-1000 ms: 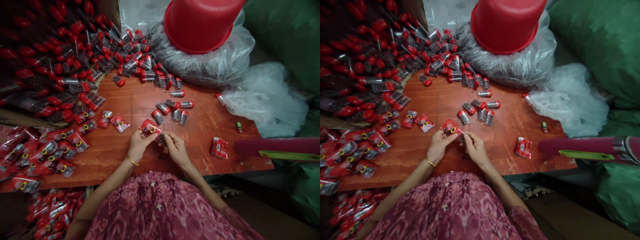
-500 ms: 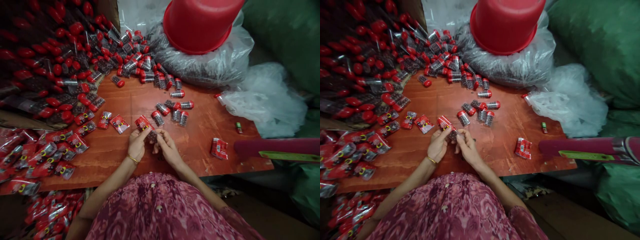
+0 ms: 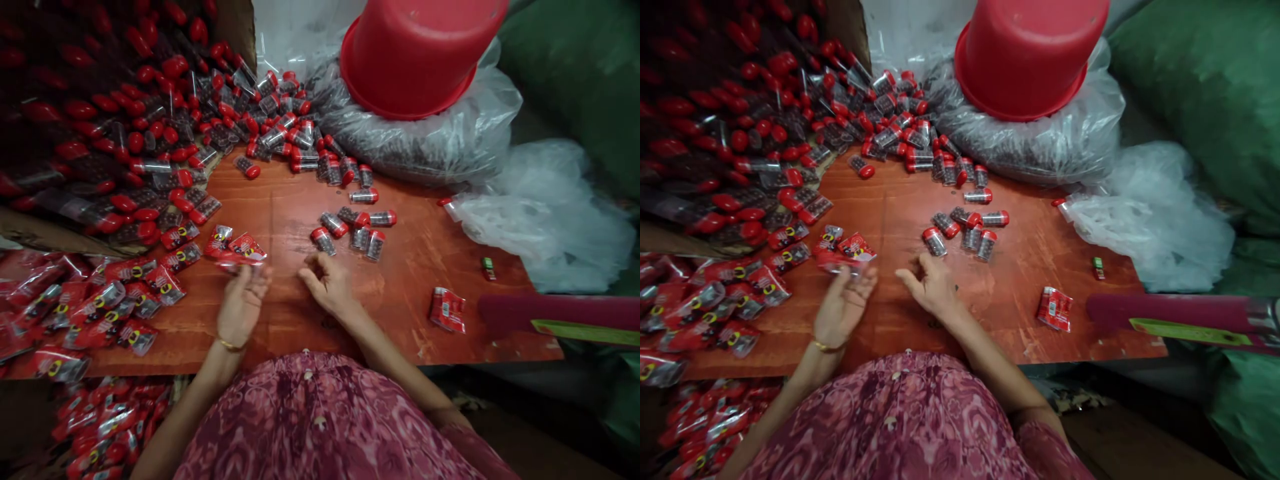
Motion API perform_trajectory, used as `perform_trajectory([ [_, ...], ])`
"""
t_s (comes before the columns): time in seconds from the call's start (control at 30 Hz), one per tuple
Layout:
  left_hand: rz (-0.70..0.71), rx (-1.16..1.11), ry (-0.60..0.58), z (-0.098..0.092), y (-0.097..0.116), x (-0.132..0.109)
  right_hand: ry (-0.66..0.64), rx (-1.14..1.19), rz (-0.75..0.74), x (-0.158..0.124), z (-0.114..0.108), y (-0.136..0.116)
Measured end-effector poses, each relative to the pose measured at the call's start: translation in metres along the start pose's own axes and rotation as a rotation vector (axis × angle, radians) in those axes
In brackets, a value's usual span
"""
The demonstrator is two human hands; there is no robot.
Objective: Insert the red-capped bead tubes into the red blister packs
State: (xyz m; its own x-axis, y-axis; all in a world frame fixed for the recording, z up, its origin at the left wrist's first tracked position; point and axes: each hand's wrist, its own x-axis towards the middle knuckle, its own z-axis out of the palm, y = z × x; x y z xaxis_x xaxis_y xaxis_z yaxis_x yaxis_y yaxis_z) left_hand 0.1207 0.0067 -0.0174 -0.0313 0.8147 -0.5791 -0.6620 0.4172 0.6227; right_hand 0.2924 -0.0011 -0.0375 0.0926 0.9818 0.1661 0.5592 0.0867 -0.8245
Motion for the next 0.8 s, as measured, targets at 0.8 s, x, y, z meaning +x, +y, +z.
perform_trajectory([
  [0.8, 0.853, 1.881, -0.161, 0.033, -0.028, 0.046, 0.128, -0.617, -0.191, 0.003, -0.010, 0.048],
])
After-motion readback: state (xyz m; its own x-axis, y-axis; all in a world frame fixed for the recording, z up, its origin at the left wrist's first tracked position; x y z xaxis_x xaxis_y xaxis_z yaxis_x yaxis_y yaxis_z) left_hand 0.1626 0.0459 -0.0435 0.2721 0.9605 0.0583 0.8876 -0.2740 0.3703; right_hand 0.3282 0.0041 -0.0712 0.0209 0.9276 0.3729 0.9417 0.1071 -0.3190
